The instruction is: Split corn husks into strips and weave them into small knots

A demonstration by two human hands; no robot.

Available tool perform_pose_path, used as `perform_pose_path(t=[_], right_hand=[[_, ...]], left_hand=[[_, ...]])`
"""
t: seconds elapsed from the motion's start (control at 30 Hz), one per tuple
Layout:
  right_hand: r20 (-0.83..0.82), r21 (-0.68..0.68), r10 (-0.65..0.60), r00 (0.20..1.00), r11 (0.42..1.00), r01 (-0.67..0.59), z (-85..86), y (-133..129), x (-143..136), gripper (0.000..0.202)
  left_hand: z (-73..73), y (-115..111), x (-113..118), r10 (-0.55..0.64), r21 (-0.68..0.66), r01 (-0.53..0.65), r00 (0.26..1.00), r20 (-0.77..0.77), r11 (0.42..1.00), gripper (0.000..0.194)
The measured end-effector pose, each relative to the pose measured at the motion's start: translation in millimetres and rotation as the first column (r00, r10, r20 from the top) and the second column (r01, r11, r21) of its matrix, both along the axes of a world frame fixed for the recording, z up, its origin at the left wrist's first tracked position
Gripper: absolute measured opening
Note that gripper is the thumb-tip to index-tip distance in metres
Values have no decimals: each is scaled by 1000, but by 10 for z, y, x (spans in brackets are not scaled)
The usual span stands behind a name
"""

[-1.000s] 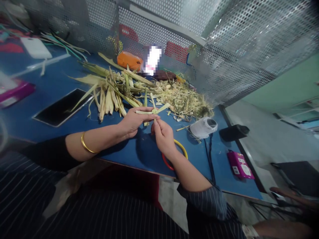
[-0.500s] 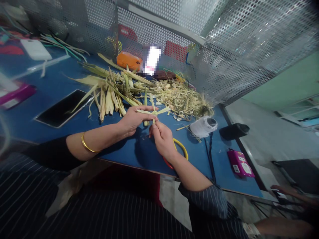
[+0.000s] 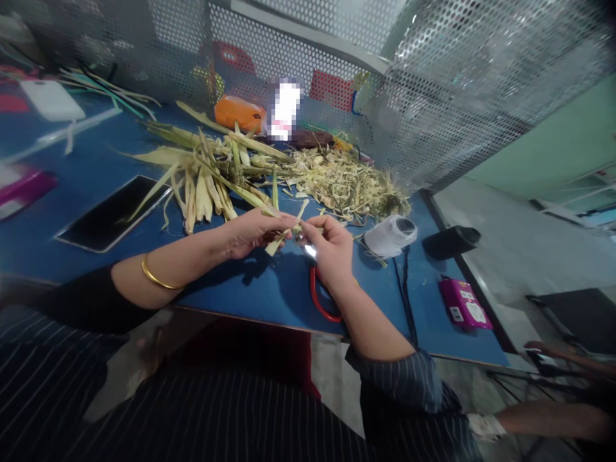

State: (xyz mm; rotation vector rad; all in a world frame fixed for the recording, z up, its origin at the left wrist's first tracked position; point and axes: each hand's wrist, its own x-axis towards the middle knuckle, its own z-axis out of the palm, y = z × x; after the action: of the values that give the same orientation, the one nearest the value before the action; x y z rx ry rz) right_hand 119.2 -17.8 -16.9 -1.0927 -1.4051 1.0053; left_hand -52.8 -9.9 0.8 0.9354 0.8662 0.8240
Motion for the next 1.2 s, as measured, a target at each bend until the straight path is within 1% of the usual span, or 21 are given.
perform_pose_path(t=[0.1,0.17,0.23,0.33,0.43,0.53,0.73,0.83,0.93,1.07,1.2], right_hand=[[68,71,-65,996,996,60,6,-13,5,13],[129,129,-106,986,988,89,24,-28,8,13],[200,184,-118,973,980,81,46,-46,10,12],[343,277,-121,932,961,22,63,-66,16,12],[447,333,-135,884,943,-24,48,-65,25,13],[491,319,-129,861,947,-39,21,-49,34,13],[540,305,-97,836,948,-87,52,-18,69,14],[560,309,-87,824,945,-111,99,-20,98,13],[557,304,-68,828,944,-127,141,-30,118,13],[519,272,-42,854,955,-118,172,-41,124,11],[454,226,-30,891,971,-83,161,-19,128,11]], left_hand=[[0,-4,16,-51,-129,59,997,62,990,24],[0,-11,36,-38,-189,51,997,73,981,26],[-12,-18,56,3,-183,5,999,44,983,26],[-33,-23,75,65,-132,-66,998,-15,989,26],[-31,-27,83,82,-82,-83,996,-19,993,26],[-16,-36,86,58,-6,-59,998,-24,998,28],[27,-42,57,52,132,-24,976,-213,991,30],[55,-25,23,34,173,12,966,-257,985,31],[61,4,-22,18,203,39,962,-274,978,29],[49,25,-64,-22,229,89,960,-280,969,26],[53,14,-63,-10,233,64,975,-222,970,28]])
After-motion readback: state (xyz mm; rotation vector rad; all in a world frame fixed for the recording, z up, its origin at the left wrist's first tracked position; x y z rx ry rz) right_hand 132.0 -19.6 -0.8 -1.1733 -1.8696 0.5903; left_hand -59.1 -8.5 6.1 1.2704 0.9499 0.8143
